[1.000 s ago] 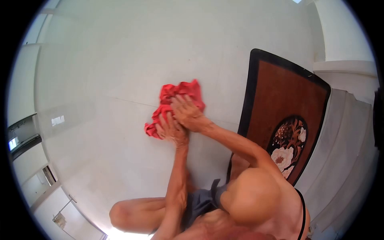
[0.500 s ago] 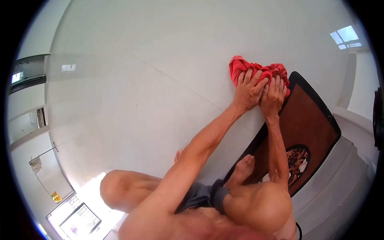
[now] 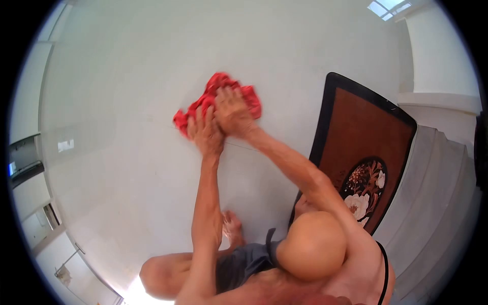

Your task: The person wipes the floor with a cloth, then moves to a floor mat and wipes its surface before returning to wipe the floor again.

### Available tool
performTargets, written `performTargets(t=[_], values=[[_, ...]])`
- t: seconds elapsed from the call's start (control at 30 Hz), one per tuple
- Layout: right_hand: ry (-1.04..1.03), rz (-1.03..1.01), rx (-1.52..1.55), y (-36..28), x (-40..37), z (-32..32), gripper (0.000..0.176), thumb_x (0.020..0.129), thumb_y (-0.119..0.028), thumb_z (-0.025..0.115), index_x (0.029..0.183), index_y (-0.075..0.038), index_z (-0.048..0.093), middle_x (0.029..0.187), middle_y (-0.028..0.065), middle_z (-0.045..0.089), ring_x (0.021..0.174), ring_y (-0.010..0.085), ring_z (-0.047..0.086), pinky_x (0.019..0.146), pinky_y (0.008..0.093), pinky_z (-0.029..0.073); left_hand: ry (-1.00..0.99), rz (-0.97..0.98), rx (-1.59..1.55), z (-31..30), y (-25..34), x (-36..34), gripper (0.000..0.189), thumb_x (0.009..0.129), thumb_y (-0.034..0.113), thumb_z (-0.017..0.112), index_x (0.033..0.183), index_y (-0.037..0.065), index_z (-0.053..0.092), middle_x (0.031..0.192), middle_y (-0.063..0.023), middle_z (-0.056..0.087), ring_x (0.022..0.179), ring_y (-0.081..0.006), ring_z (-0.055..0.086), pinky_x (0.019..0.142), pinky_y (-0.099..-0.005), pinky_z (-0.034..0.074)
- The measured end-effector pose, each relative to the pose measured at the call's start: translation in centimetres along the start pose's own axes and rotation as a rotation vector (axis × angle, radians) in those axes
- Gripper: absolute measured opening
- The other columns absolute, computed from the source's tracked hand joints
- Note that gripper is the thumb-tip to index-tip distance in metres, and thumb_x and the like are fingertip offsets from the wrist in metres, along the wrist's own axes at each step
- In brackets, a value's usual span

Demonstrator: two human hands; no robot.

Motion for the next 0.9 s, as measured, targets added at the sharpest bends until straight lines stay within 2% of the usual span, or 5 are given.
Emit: performTargets(t=[0.13,0.3,0.43,0.63,0.9], values=[[-0.048,-0.099,0.107,-5.4,-3.0,-0.7,0.051,0.097,-0.025,0.062,0.134,0.01,0.067,0.149,0.031,0.061,0.145,0.0485,0.053,0.126,0.065,0.034,0.077,-0.205,0.155,-2.0,-1.8,-6.7,0.045,0.115,0.043,0.048,0.15,0.022,0.068,0.161,-0.008,0.058,0.149,-0.046,0.044,0.122,-0.0571,0.035],[-0.132,-0.138,0.114,-3.7,-7.6,-3.7,0.051,0.098,-0.023,0.064,0.138,0.008,0.066,0.151,0.0294,0.061,0.145,0.046,0.054,0.126,0.0644,0.034,0.134,-0.347,0.163,-1.3,3.8,-11.5,0.049,0.116,0.049,0.045,0.147,0.021,0.07,0.16,-0.009,0.059,0.146,-0.0478,0.046,0.12,-0.0604,0.035],[-0.1,0.006,0.061,1.7,-11.5,-7.3,0.051,0.093,-0.02,0.073,0.136,0.008,0.067,0.15,0.0277,0.063,0.142,0.0448,0.059,0.123,0.0638,0.039,0.033,-0.216,0.064,0.5,10.7,-11.4,0.044,0.112,0.042,0.053,0.148,0.023,0.07,0.162,-0.0094,0.058,0.146,-0.0497,0.045,0.12,-0.0639,0.033],[0.021,0.236,-0.3,13.5,-12.6,-12.1,0.047,0.099,-0.02,0.069,0.138,0.005,0.067,0.15,0.0262,0.063,0.142,0.0428,0.058,0.121,0.0628,0.04,-0.074,0.039,-0.202,4.9,21.4,-3.0,0.044,0.105,0.028,0.062,0.148,0.023,0.07,0.164,-0.0119,0.054,0.146,-0.0499,0.044,0.12,-0.0672,0.031],[0.111,0.393,-0.451,23.1,-6.5,-12.0,0.043,0.107,-0.023,0.063,0.141,0.003,0.066,0.152,0.0232,0.063,0.141,0.0438,0.057,0.119,0.0599,0.041,0.021,0.376,-0.428,10.1,24.8,10.4,0.041,0.102,0.028,0.066,0.141,0.02,0.07,0.154,-0.0129,0.058,0.145,-0.0449,0.044,0.119,-0.0628,0.033]])
Point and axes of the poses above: each hand's wrist, its own x-axis towards the middle knuckle, its own z-axis out of the palm, y = z × x, the point moved 3 cm from there along x, towards the middle knuckle
